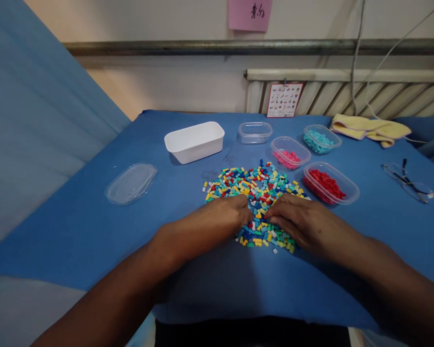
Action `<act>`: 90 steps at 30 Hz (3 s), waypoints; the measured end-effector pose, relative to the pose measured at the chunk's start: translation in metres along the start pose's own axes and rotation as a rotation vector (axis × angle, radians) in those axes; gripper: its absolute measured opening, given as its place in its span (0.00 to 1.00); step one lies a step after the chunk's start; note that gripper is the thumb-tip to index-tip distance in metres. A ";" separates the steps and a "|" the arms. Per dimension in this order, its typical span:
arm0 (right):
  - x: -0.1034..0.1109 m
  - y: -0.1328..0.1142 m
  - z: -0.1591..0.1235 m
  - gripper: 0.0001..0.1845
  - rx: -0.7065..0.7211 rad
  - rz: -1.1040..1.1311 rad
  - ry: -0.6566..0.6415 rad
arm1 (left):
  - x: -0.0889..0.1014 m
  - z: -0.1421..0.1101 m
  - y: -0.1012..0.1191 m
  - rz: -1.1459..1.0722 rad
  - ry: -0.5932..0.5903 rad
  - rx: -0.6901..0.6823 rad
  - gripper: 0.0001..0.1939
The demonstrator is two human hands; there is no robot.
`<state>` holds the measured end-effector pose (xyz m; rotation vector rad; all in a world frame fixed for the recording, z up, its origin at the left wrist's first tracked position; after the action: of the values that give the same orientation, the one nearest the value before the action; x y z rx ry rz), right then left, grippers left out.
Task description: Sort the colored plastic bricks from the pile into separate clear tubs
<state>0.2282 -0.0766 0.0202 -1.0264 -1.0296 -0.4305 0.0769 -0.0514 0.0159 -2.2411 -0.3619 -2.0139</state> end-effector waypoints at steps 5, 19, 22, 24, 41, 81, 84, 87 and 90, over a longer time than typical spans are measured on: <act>0.000 0.004 0.002 0.11 -0.030 0.056 0.010 | 0.012 -0.004 -0.012 -0.210 0.037 0.111 0.12; 0.010 0.009 -0.001 0.05 -0.051 0.082 0.062 | 0.001 0.008 0.007 -0.230 0.065 -0.013 0.14; 0.007 0.009 -0.001 0.06 -0.056 0.083 0.002 | -0.008 0.010 0.005 -0.146 0.049 0.027 0.12; 0.004 0.010 -0.001 0.08 -0.061 0.062 -0.040 | -0.008 0.010 0.002 -0.100 0.053 0.064 0.10; -0.015 0.010 -0.001 0.14 -0.084 -0.197 -0.114 | 0.007 0.010 -0.001 -0.303 0.102 0.128 0.08; -0.031 0.038 0.012 0.22 -0.626 1.284 0.166 | -0.020 0.014 -0.043 -1.300 0.714 0.547 0.11; -0.031 0.042 0.011 0.23 -0.635 1.273 0.209 | -0.007 0.015 -0.038 -1.123 0.742 0.481 0.07; -0.028 0.046 0.009 0.23 -0.642 1.246 0.242 | 0.012 0.018 -0.033 -0.921 0.726 0.422 0.06; -0.008 0.051 0.006 0.21 -0.608 1.166 0.301 | 0.034 0.029 -0.030 -0.795 0.707 0.369 0.08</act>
<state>0.2580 -0.0475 -0.0115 -1.8326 0.0986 0.0998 0.1006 -0.0117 0.0439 -1.1167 -1.5321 -2.5942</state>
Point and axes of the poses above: each hand's wrist, its own z-axis towards the middle knuckle, its own x-axis out of the back of the hand, y = z × x, the point moved 8 cm from there along z, towards the middle knuckle, and after that the axes turned 6 degrees about -x, right-handed, at the moved point
